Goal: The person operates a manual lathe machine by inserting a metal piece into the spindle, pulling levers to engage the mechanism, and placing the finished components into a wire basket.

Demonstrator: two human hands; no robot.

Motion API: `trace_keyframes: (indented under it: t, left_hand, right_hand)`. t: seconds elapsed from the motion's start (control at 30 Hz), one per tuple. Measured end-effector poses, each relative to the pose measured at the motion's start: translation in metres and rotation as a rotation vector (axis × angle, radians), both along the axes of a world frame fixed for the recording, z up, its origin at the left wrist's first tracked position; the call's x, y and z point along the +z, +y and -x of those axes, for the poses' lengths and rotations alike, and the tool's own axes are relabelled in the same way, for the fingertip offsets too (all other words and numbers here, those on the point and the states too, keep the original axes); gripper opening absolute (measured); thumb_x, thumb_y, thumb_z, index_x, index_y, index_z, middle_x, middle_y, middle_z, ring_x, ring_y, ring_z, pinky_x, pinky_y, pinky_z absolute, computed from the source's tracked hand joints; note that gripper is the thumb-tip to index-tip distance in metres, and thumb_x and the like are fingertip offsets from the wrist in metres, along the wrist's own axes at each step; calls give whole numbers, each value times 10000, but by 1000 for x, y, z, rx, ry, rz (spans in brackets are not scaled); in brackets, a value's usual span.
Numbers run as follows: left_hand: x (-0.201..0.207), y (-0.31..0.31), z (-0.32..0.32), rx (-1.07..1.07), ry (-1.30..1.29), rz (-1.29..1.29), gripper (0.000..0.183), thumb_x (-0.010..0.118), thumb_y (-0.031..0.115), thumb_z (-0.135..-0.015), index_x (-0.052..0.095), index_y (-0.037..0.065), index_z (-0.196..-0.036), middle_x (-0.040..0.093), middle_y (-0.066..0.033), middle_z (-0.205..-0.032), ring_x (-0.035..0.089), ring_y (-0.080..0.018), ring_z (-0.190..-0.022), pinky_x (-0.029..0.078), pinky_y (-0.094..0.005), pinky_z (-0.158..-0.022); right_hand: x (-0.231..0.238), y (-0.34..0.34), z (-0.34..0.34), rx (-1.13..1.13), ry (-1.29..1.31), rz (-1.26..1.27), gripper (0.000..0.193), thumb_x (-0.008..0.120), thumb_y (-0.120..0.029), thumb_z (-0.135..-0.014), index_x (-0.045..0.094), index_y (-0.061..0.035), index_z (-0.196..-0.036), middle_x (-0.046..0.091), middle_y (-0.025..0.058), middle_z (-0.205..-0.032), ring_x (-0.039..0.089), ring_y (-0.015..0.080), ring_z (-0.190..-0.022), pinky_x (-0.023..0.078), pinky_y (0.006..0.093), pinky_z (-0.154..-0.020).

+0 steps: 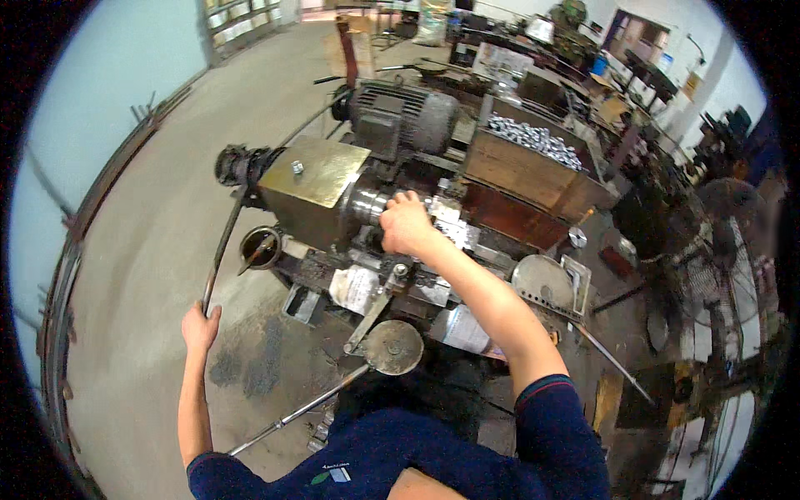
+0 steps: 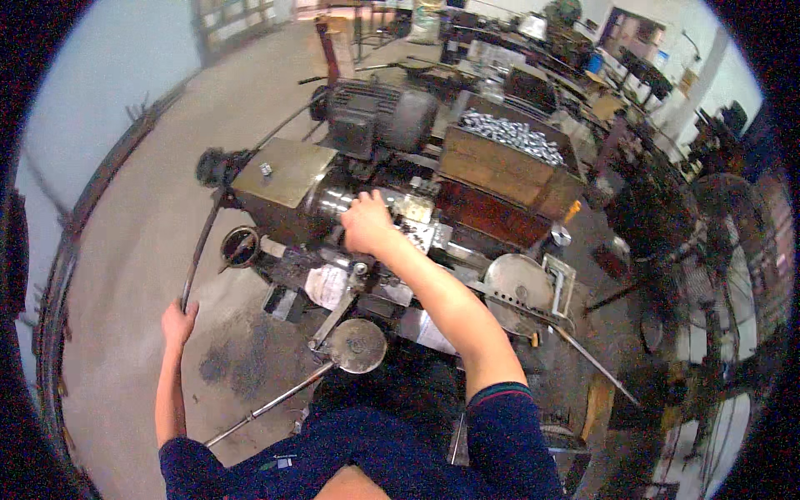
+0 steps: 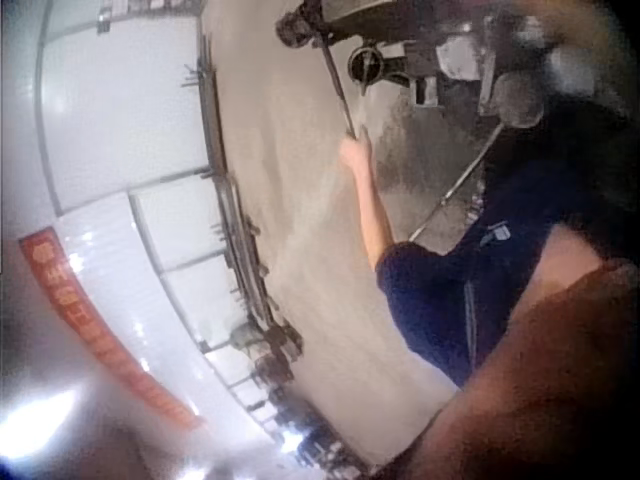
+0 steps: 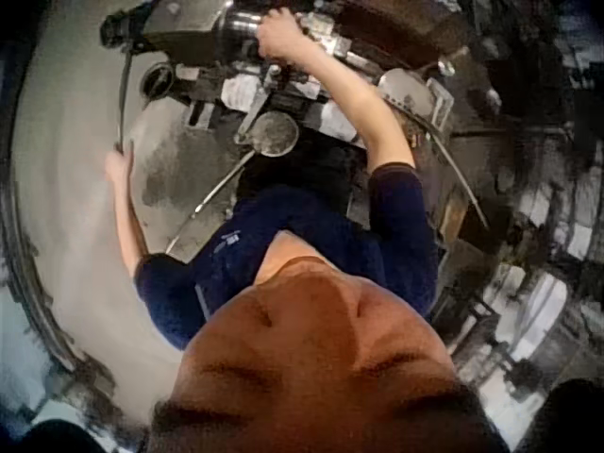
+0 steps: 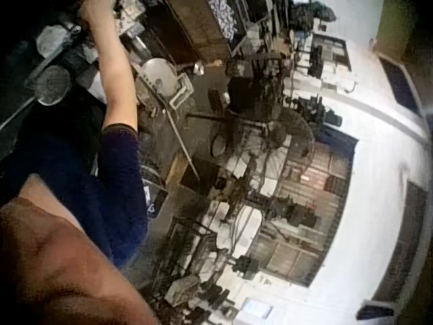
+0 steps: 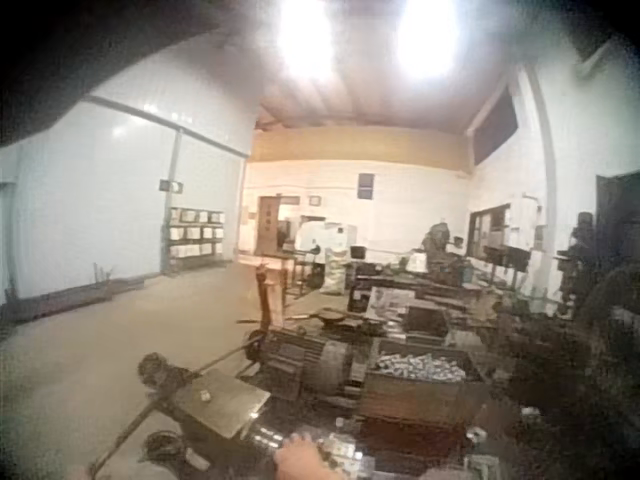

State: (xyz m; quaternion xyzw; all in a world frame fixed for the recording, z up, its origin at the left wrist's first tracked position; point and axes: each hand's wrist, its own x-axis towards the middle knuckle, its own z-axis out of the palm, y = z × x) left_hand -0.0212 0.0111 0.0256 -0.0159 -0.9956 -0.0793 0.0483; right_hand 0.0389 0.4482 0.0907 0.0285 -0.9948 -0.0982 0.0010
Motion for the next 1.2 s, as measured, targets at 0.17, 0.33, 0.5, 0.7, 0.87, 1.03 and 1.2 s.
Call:
trace_keyframes:
  t: [0.17, 0.33, 0.5, 0.7, 0.87, 1.03, 1.2]
  left_hand:
    - [1, 4, 18, -165, -139, -156, 330, 637, 264, -730, 552, -43, -815, 591, -190, -650, 606, -300, -586, 491, -379, -557]
    - [-30, -25, 70, -102, -471, -733, 197, 577, 113, -743, 535, -67, -813, 552, -110, -547, 570, -177, -452, 479, -298, -423]
    - [-39, -24, 64, -150, -296, -736, 198, 559, 97, -735, 526, -77, -824, 542, -99, -538, 564, -173, -442, 472, -294, -396]
    - [-46, -18, 73, -182, -319, -833, 221, 590, 110, -741, 514, -67, -848, 532, -93, -560, 562, -163, -463, 478, -292, -395]
    - [-28, -21, 68, -151, -420, -897, 270, 607, 138, -767, 514, -62, -921, 547, -97, -590, 556, -169, -452, 494, -292, -439]
    - [-32, -21, 86, -245, -622, -864, 401, 618, 207, -796, 489, -42, -1083, 588, -111, -717, 591, -189, -602, 501, -295, -556]
    - [2, 28, 14, -141, -617, -823, 518, 489, 297, -890, 427, -111, -1204, 526, -282, -1102, 575, -365, -934, 491, -407, -813]
  right_hand:
    - [-5, 9, -2, 14, 29, -3, 272, 596, -255, -617, 677, -91, -818, 613, 127, -915, 517, 279, -953, 295, 448, -952]
    - [25, 16, -26, 38, 234, 6, 276, 592, -262, -578, 673, -43, -725, 610, 153, -866, 527, 294, -939, 250, 436, -1015]
    - [73, 104, -76, -161, 410, -32, 265, 615, -298, -530, 654, -51, -616, 583, 116, -726, 509, 276, -854, 401, 370, -806]
    - [82, 202, -120, -422, 819, 103, 490, 643, -171, -544, 600, -72, -1023, 465, 202, -1180, 445, 352, -1070, 386, 404, -908]
    - [14, 166, -192, -281, 755, 467, 414, 622, -132, -548, 623, -70, -958, 497, 186, -1181, 497, 342, -1066, 417, 387, -896]
    - [-42, 163, -373, -803, 789, 655, 383, 623, -135, -557, 637, -33, -926, 568, 134, -1107, 601, 273, -891, 481, 336, -775]
    - [-81, 121, -586, -1561, 818, 626, 364, 595, -155, -600, 648, -27, -937, 649, 144, -772, 621, 202, -711, 475, 303, -658]
